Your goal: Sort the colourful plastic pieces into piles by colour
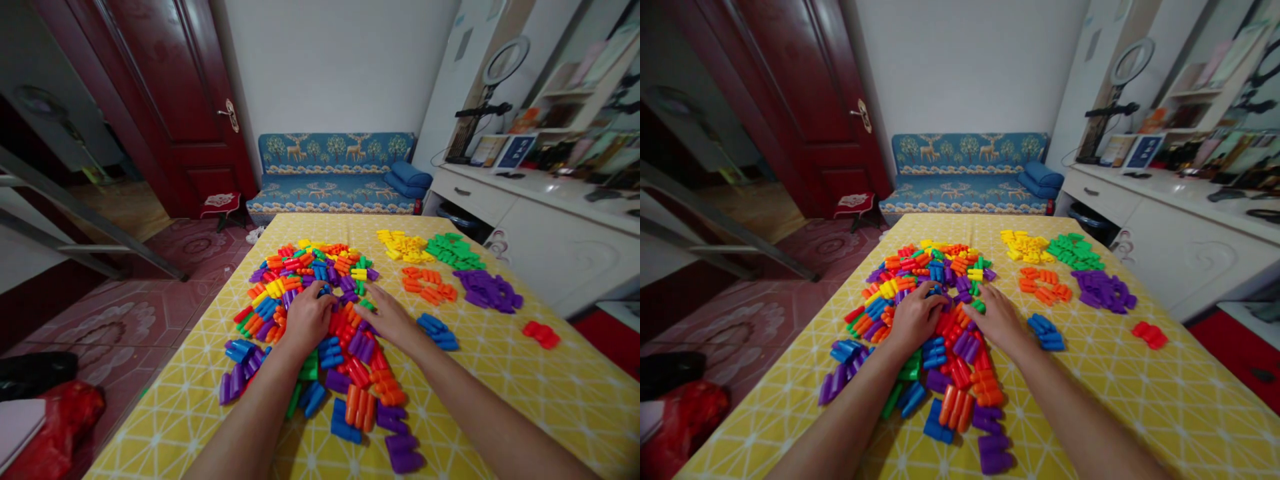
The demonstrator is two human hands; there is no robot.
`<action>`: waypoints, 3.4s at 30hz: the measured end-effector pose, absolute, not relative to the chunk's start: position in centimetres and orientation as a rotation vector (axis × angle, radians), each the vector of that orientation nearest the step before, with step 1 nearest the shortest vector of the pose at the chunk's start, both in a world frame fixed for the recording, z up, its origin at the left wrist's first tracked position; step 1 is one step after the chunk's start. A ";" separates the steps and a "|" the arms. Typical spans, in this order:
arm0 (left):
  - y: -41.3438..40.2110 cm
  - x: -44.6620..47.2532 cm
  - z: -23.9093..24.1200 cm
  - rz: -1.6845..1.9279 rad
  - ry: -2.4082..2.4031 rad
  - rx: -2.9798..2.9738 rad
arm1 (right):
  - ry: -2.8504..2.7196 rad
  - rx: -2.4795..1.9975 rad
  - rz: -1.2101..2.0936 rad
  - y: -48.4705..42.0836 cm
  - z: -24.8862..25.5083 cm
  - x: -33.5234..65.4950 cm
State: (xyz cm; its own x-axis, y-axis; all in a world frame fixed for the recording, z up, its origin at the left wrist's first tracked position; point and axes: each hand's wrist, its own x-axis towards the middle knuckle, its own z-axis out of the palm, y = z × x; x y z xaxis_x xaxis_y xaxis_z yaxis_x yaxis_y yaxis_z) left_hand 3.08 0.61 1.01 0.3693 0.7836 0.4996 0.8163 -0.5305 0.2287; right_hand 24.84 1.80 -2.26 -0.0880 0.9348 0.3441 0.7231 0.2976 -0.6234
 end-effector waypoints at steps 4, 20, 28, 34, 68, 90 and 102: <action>0.6 3.1 1.0 -0.892 -1.489 -2.554 | -1.835 -1.467 0.390 -0.6 -2.9 23.4; 0.7 3.1 0.7 -0.884 -1.486 -2.531 | -1.878 -1.119 0.420 -1.4 -1.4 22.0; 0.9 3.0 0.6 -0.839 -1.479 -2.529 | -1.564 -1.153 0.453 -1.9 -0.5 22.6; 0.9 3.0 0.8 -0.822 -1.489 -2.524 | -1.216 -1.194 0.610 -0.9 -0.2 25.4; 0.6 3.1 0.9 -0.860 -1.493 -2.535 | -2.100 -1.309 0.332 -2.3 0.2 24.5; 0.7 3.1 1.0 -0.844 -1.487 -2.534 | -1.959 -1.199 0.387 -1.9 -1.3 23.7; 0.7 3.0 1.0 -0.825 -1.490 -2.531 | -1.619 -1.271 0.431 -2.3 -0.2 24.4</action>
State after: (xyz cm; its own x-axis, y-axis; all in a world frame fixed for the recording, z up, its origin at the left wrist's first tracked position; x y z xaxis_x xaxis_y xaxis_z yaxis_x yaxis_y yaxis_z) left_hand 3.02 0.71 0.96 0.3777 0.7844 0.4920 0.8332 -0.5197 0.1888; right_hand 24.43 -2.26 -0.20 0.0435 0.8778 0.4770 0.5248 0.3862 -0.7586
